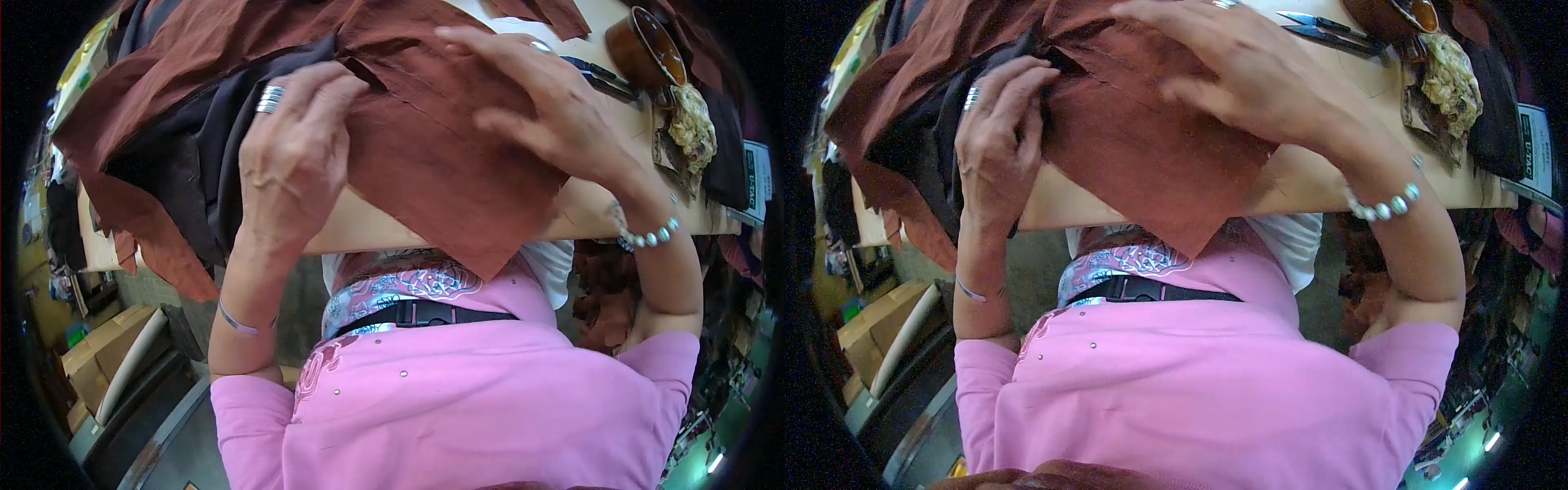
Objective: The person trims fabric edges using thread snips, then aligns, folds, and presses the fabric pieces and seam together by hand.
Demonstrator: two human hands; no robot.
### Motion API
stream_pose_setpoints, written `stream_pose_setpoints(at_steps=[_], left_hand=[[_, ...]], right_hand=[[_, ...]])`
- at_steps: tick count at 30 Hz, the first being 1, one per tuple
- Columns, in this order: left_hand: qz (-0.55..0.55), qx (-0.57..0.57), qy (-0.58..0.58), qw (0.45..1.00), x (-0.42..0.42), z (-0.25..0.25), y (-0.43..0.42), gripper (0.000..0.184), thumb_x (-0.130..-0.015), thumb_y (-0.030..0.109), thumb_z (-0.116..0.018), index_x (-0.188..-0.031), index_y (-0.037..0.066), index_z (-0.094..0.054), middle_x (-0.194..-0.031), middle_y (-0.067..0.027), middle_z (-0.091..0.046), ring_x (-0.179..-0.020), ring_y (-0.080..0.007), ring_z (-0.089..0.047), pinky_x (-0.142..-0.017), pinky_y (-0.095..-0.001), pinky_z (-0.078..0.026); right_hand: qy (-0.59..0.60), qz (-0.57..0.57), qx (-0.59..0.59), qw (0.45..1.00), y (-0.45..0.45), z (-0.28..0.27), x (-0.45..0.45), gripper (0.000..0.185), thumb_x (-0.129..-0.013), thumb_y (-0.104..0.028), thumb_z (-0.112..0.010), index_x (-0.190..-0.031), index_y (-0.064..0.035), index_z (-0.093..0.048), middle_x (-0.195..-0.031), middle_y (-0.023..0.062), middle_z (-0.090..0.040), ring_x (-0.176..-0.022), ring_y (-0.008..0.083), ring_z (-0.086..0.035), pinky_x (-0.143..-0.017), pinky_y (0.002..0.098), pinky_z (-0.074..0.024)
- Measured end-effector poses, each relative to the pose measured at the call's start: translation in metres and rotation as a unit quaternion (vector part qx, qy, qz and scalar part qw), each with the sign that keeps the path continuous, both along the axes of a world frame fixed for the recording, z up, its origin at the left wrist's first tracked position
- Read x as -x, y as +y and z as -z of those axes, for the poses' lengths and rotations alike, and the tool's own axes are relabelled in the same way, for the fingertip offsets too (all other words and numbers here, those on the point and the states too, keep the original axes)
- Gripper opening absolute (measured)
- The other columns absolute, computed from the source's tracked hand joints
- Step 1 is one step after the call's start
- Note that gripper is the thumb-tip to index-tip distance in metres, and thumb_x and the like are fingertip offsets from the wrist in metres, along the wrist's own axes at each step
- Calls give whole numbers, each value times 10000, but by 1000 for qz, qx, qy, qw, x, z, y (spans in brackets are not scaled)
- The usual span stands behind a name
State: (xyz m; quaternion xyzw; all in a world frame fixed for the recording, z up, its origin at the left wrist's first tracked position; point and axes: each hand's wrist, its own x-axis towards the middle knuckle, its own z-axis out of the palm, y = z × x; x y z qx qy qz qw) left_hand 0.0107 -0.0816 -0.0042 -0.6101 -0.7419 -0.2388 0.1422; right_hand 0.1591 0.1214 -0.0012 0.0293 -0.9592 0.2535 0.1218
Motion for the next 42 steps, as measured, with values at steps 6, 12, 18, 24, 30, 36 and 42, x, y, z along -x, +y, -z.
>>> stream_pose_setpoints(at_steps=[6, 12, 18, 24, 30, 36, 42], left_hand=[[-115, 23, 67, 991, 19, 13, 1, 112, -838, 113, -597, -891, 20, -629, -1127, -106, -557, -1022, -314, -529, -835, -401, -451], [-83, 17, 65, 994, 42, 14, 1, 176, -821, 158, -646, -885, 9, -578, -1151, -162, -535, -1048, -345, -521, -854, -408, -446], [-52, 21, 43, 997, 61, 20, -1, 181, -789, 77, -650, -929, 22, -550, -1179, -143, -516, -1085, -340, -506, -906, -411, -436], [-24, 102, 56, 993, 36, -9, -32, 261, -715, 68, -665, -960, 63, -574, -1248, -103, -487, -1195, -329, -441, -987, -421, -375], [-79, 139, -75, 984, 20, 3, -52, 420, -739, 209, -701, -1122, 104, -567, -1302, -123, -460, -1221, -345, -414, -1013, -434, -344], [-92, 107, -95, 986, 28, 15, -50, 385, -762, 201, -692, -1105, 99, -549, -1303, -140, -455, -1203, -352, -428, -993, -434, -361], [-86, 21, -52, 995, 22, 23, -49, 616, -697, 227, -760, -1234, 104, -484, -1313, -159, -456, -1209, -344, -433, -1007, -423, -359]], right_hand=[[79, 11, 193, 978, -27, 33, 46, 517, -846, 43, -523, -1340, -94, -449, -1002, 95, -669, -950, 222, -634, -875, 315, -478], [101, -21, 91, 991, -34, 33, 44, 611, -793, 94, -499, -1366, -101, -424, -1080, 111, -642, -987, 260, -560, -918, 350, -440], [153, -80, -54, 983, -39, 40, 41, 605, -759, 32, -503, -1355, -59, -445, -1168, 134, -589, -992, 312, -537, -909, 367, -443], [180, -79, -186, 963, -41, 41, 39, 477, -778, -81, -528, -1255, -83, -524, -1046, 95, -592, -933, 246, -558, -851, 341, -466], [141, -95, -129, 977, -36, 33, 37, 472, -739, -74, -614, -1210, -91, -585, -1088, 92, -627, -975, 283, -577, -858, 357, -495], [77, -88, -62, 991, -61, 20, 23, 564, -782, -157, -650, -1314, -91, -477, -1207, 92, -584, -1120, 309, -525, -964, 438, -426], [50, -62, 22, 997, -59, 18, 28, 549, -791, -76, -567, -1330, -101, -463, -1076, 153, -628, -968, 289, -611, -871, 398, -470]])
